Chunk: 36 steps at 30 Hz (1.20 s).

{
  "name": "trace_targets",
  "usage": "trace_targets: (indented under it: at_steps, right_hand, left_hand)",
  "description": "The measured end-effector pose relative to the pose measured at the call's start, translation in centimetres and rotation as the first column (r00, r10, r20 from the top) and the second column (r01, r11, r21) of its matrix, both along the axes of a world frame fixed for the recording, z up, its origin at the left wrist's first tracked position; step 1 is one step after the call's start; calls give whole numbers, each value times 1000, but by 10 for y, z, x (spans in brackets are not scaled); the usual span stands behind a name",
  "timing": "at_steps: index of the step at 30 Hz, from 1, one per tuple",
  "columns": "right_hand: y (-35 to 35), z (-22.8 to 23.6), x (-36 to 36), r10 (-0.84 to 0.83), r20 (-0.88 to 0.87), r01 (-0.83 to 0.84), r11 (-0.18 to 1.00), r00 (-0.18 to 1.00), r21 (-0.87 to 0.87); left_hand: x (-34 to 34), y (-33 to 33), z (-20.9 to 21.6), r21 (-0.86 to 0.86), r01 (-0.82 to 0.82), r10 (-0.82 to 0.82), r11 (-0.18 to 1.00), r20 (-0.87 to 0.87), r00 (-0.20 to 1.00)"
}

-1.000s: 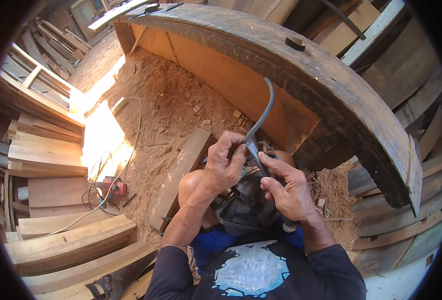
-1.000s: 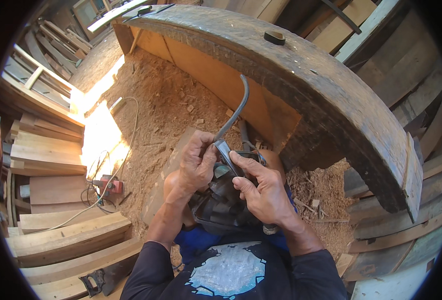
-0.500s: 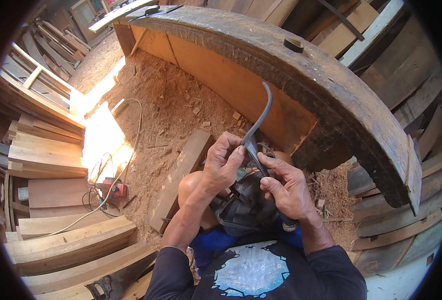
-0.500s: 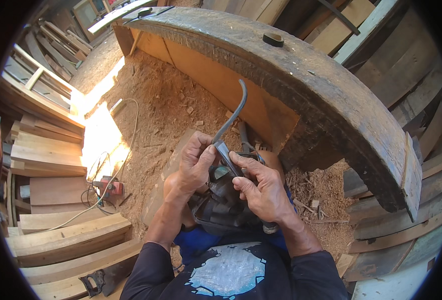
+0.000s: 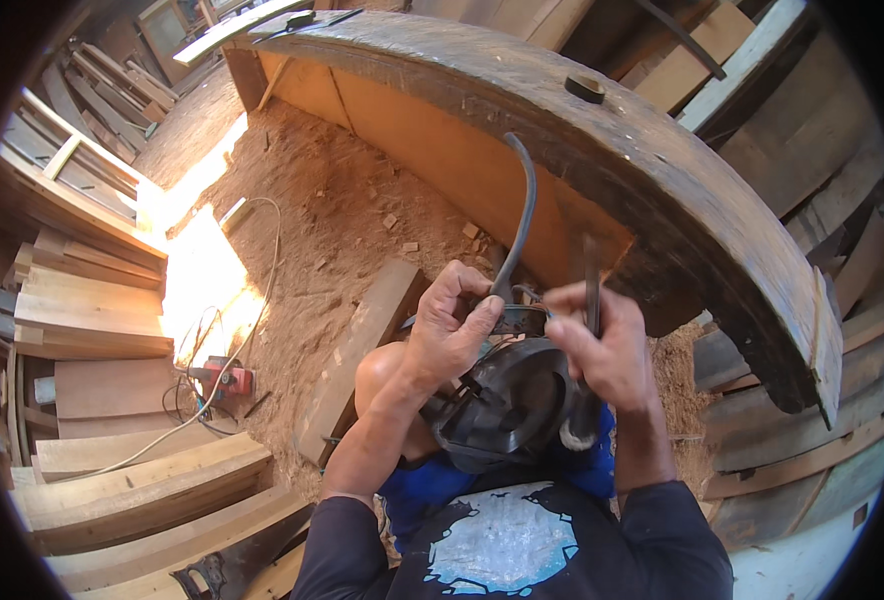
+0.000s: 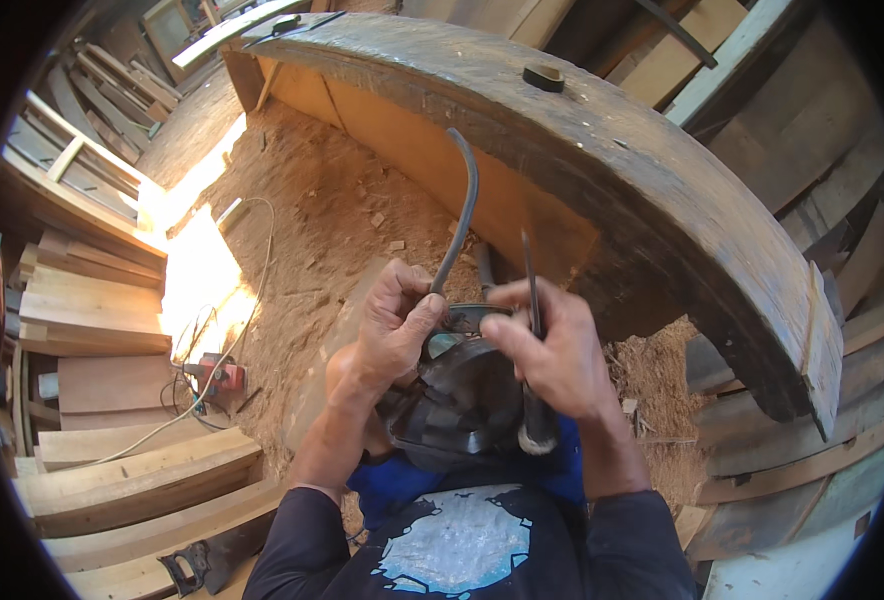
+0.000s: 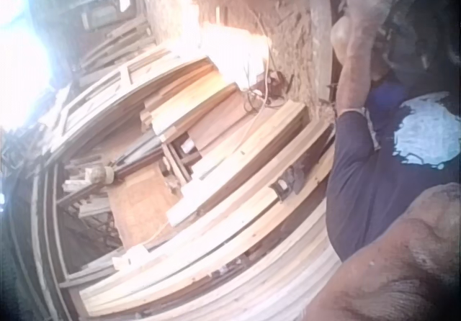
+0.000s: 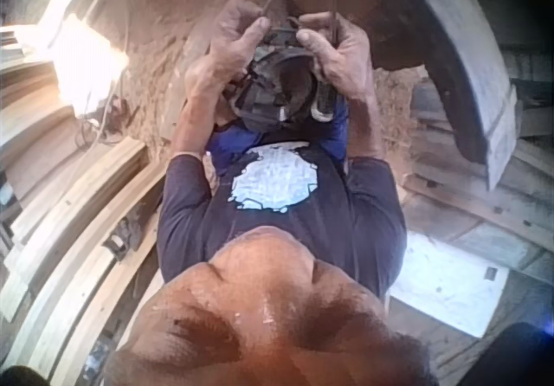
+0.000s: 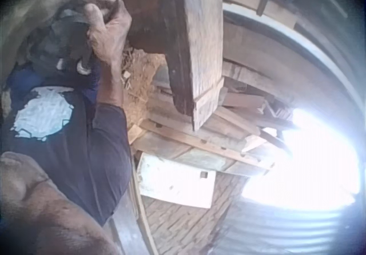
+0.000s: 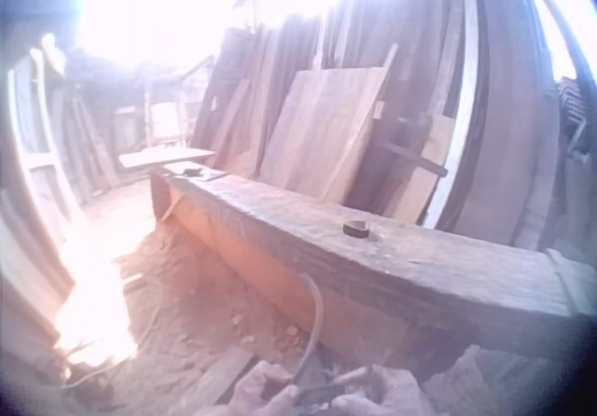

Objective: The person is stripping the outer insulation from a power cable on a circular saw using a blade while sitting on the ground.

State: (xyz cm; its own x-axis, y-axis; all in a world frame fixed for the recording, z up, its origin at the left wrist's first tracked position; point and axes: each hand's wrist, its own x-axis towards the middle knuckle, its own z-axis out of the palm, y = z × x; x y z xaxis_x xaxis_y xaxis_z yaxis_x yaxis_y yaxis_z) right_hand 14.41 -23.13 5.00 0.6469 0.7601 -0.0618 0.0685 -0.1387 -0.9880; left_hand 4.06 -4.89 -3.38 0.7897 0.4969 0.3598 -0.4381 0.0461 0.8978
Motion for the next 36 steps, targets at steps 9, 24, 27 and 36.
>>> trace_targets:
  at_steps: [9, 24, 27, 36]
  right_hand:
    - [46, -4, 41, 35, 46, -39, 994, 998, 105]
    - [55, -29, 56, 182, -240, -103, 945, 953, 310]
    - [58, -42, 54, 227, -432, -73, 936, 873, 345]
    - [59, -49, 51, 296, -616, -38, 917, 730, 396]
  left_hand:
    - [3, -5, 11, 442, -17, 53, 897, -69, 996]
    - [-1, 8, 22, -56, 322, -325, 945, -253, 911]
    - [-4, 5, 17, -68, 297, -304, 953, -192, 933]
    - [-9, 3, 19, -89, 321, -331, 943, -140, 933]
